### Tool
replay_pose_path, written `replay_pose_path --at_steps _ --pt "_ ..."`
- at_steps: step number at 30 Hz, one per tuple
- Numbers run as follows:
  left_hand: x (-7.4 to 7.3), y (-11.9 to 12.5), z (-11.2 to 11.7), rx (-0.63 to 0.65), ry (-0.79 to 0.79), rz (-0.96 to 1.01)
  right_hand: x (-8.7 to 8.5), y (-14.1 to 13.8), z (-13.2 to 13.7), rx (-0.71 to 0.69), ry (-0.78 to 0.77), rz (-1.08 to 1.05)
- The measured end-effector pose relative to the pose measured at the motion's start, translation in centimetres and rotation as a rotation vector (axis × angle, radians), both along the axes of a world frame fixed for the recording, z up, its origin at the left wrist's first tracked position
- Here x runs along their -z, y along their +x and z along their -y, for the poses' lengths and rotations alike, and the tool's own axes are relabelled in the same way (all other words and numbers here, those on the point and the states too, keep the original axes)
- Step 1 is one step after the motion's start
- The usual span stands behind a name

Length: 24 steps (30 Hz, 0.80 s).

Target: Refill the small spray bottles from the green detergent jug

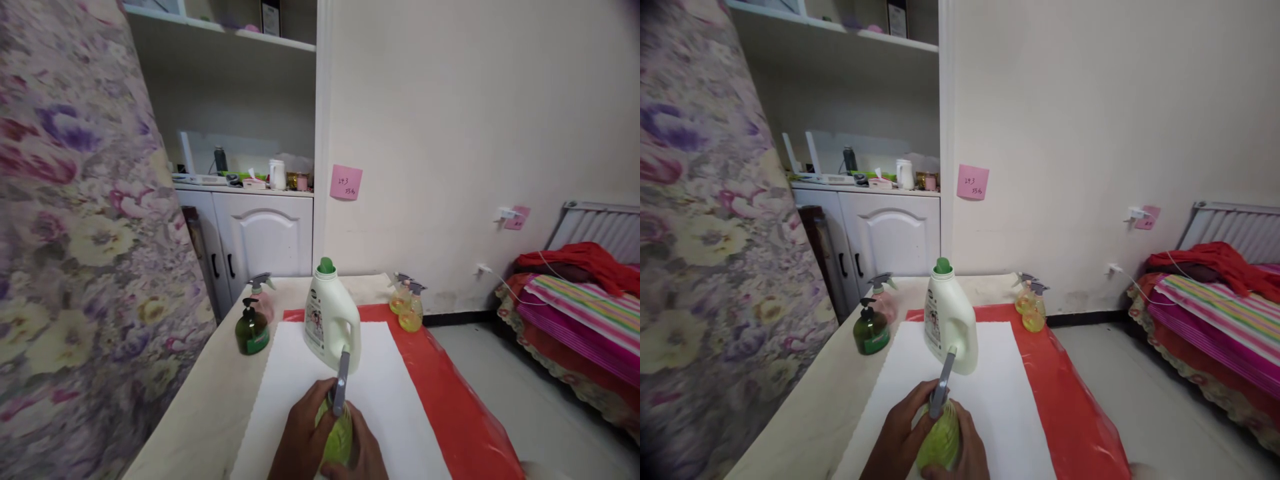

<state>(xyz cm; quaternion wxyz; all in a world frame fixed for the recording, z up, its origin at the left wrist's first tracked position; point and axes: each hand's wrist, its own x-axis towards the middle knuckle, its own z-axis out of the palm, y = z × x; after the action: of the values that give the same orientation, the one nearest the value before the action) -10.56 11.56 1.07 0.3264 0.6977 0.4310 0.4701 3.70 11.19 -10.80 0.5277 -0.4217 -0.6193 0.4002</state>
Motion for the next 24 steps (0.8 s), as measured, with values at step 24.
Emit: replay_pose_path --at_steps 24 --pt "-0.4 -1.2 -0.1 0.054 -0.169 0.105 -2.1 -1.1 -0.1 0.033 -0.02 -0.056"
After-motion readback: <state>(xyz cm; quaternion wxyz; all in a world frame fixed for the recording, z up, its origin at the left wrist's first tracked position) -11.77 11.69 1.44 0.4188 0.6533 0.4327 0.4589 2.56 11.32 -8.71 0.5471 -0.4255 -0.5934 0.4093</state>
